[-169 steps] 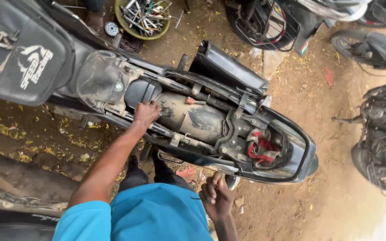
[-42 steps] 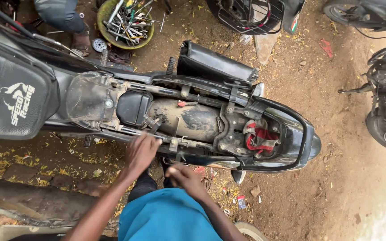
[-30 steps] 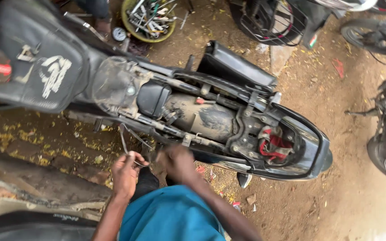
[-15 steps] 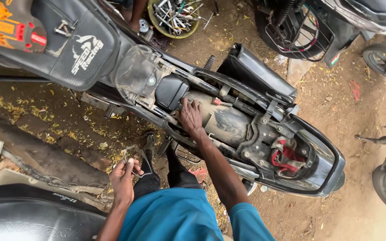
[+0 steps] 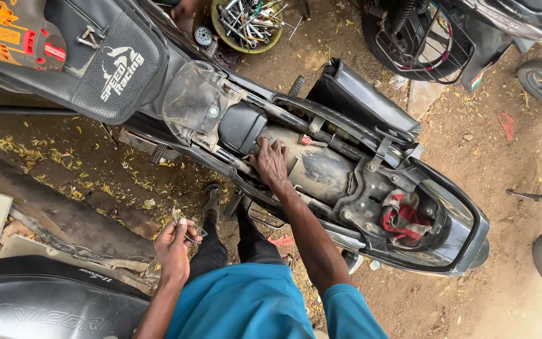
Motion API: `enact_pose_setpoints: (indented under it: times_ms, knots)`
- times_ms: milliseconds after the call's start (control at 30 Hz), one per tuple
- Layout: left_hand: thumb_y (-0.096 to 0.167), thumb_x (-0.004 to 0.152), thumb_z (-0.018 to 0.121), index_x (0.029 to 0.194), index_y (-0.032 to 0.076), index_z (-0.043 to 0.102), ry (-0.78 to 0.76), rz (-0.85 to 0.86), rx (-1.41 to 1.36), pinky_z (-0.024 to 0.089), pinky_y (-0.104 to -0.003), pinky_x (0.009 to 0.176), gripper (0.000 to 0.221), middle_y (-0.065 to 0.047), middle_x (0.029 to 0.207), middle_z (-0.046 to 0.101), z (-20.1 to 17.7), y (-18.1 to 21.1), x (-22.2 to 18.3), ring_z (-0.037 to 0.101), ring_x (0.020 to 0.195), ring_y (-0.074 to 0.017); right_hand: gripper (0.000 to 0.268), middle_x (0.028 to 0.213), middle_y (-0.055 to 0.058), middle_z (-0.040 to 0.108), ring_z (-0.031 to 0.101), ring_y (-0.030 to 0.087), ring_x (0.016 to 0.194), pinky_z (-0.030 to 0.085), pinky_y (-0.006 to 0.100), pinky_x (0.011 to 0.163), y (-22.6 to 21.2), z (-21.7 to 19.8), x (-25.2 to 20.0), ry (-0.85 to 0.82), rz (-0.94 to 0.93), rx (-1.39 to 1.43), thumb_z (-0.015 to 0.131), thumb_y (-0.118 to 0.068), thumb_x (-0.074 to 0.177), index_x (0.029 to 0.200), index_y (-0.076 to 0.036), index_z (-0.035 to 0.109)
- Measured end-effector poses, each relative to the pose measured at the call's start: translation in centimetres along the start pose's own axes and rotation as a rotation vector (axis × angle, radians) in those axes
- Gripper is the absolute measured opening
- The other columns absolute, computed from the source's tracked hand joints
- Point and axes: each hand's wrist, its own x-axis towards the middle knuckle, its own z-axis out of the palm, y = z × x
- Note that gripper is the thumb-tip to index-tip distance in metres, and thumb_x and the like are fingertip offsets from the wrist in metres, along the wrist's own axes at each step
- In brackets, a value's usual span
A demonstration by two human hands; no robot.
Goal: Cleaning and reassembling the air filter box components of a motorcycle.
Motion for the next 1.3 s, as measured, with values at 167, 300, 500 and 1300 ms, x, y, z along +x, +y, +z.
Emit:
enact_pose_setpoints:
  times_ms: [167,300,500,1300]
  knots:
    - [0.013,0.106,0.058,0.096,-0.002,0.068,0.01,0.006,0.008,0.055,-0.032,0.064,0.021,-0.007,0.078,0.063,0.1,-0.5,0.3,0.061,0.069,-0.0138,0.058,0.12,0.015,0.066,0.045,0.032,0.109,0.032,0.054,0.09,0.0,-0.3,-0.5,0.018,0.0,-0.023,0.07,-0.038,0.089,0.131,-0.005,0.048]
    - [0.014,0.106,0.058,0.096,-0.002,0.068,-0.005,0.024,0.004,0.055,-0.032,0.063,0.021,-0.007,0.079,0.064,0.2,-1.0,0.5,0.061,0.068,-0.0136,0.052,0.117,0.017,0.064,0.045,0.032,0.107,0.032,0.054,0.09,-0.2,-0.4,-0.6,0.001,0.022,-0.011,0.069,-0.039,0.095,0.13,-0.007,0.048]
    - [0.015,0.106,0.058,0.096,-0.002,0.068,0.014,-0.001,0.05,0.054,-0.031,0.063,0.022,-0.008,0.077,0.065,0.3,-1.3,0.7,0.062,0.065,-0.015,0.054,0.12,0.017,0.065,0.043,0.034,0.112,0.031,0.056,0.091,-0.5,-0.4,-0.9,0.06,-0.011,-0.007,0.069,-0.035,0.094,0.132,-0.004,0.047]
    - [0.017,0.106,0.058,0.095,0.0,0.068,-0.041,0.004,0.1,0.052,-0.03,0.062,0.023,-0.007,0.076,0.066,1.9,-1.2,1.1,0.063,0.064,-0.0147,0.051,0.113,0.018,0.067,0.045,0.032,0.106,0.031,0.059,0.098,-0.3,-4.8,-3.5,-0.034,0.036,-0.083,0.064,-0.038,0.096,0.13,-0.004,0.048]
